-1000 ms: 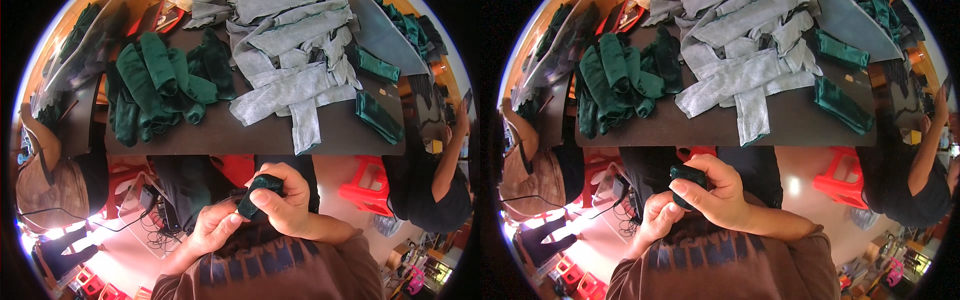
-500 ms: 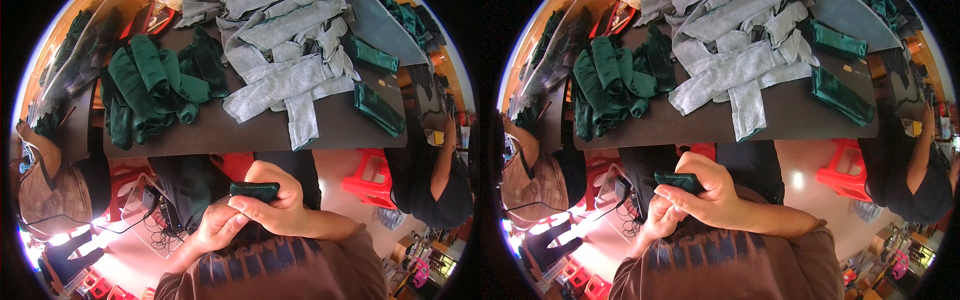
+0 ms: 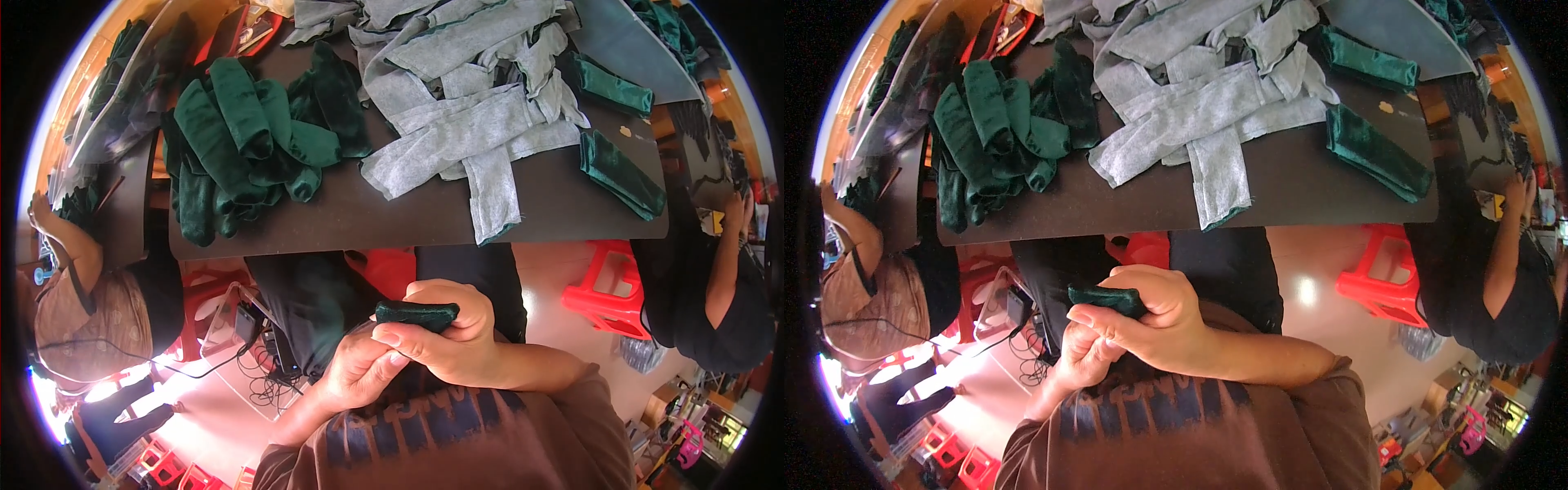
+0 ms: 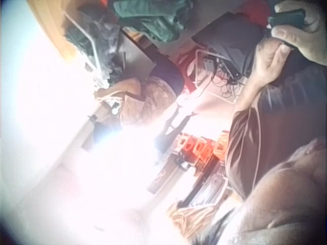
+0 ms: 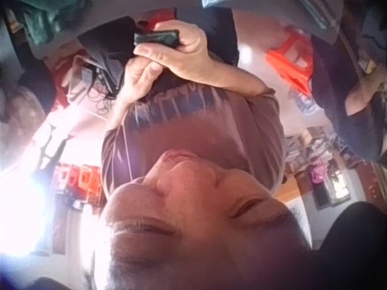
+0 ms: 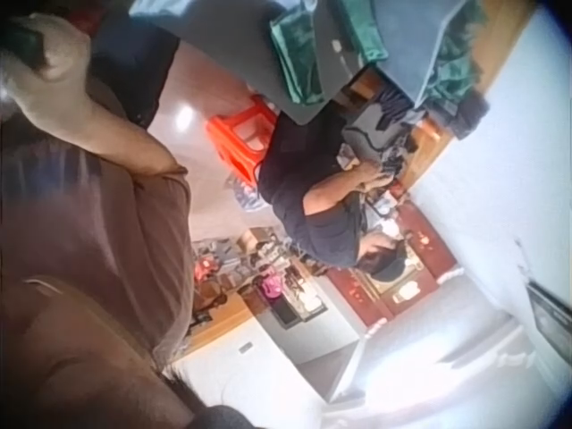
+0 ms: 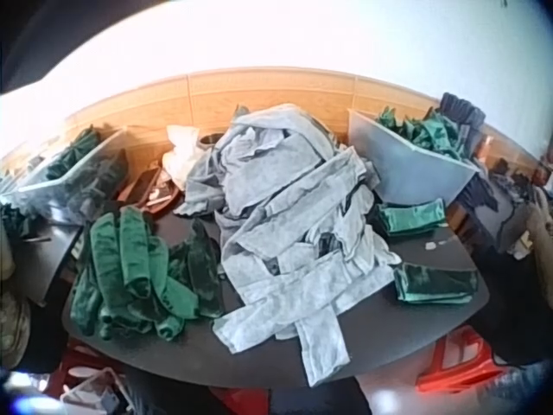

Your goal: The recorder is turning fabric pieces right-side out using a wooden stick as a tool.

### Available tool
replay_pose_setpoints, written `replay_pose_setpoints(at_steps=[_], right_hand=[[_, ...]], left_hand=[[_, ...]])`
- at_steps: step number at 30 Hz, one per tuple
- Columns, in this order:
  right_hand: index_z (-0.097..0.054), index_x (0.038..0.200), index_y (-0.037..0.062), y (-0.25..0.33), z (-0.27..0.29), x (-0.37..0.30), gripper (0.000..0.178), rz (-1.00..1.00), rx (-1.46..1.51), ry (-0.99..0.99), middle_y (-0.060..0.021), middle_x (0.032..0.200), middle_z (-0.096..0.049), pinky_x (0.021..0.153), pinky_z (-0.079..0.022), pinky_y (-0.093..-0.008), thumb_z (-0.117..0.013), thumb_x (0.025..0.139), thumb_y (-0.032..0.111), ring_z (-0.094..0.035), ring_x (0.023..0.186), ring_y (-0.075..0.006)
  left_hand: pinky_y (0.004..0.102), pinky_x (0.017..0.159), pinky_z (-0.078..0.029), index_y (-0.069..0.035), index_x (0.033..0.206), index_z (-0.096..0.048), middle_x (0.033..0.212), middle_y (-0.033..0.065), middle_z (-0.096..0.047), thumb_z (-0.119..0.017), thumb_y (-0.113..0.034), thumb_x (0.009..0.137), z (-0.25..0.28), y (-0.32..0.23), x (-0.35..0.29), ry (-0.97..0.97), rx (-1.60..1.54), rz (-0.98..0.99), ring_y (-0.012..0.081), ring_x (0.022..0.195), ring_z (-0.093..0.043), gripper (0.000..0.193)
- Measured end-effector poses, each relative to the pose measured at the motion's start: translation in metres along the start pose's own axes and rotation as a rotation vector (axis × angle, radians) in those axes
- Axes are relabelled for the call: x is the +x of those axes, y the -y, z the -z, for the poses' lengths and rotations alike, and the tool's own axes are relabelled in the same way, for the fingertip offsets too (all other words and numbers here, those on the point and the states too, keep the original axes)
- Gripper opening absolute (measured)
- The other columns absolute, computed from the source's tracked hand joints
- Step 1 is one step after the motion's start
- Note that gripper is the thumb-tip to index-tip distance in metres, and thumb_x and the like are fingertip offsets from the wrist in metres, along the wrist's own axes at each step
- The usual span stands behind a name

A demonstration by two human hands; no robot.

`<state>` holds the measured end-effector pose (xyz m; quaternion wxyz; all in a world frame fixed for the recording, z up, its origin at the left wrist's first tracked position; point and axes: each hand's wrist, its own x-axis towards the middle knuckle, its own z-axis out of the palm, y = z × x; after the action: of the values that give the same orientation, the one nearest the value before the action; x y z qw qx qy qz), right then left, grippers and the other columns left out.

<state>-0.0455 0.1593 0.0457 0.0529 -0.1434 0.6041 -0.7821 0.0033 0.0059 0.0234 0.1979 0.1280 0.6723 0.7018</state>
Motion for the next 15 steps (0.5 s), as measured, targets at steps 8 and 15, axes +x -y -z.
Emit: replay_pose_setpoints(at_steps=[8,15], right_hand=[[-0.063,0.085,-0.0022,-0.002,0.010,0.004,0.016,0.098,-0.053,0.066,-0.0039,0.062,-0.054,0.045,-0.033,-0.0223,-0.069,0.070,0.002,-0.048,0.052,-0.0086],[-0.060,0.091,-0.0036,0.003,0.013,0.001,0.017,0.100,-0.079,0.129,-0.0089,0.072,-0.062,0.051,-0.041,-0.0221,-0.063,0.077,0.005,-0.056,0.058,-0.0110]], left_hand=[[0.0342,0.071,-0.041,0.003,0.089,-0.057,0.082,0.0128,-0.058,-0.049,-0.015,0.088,0.002,-0.005,0.004,0.008,0.001,-0.051,0.0280,0.075,-0.053,0.020],[0.0325,0.067,-0.043,0.004,0.089,-0.058,0.080,0.0139,-0.058,-0.049,-0.017,0.088,0.005,-0.005,0.003,0.013,0.012,-0.052,0.0271,0.073,-0.055,0.022]])
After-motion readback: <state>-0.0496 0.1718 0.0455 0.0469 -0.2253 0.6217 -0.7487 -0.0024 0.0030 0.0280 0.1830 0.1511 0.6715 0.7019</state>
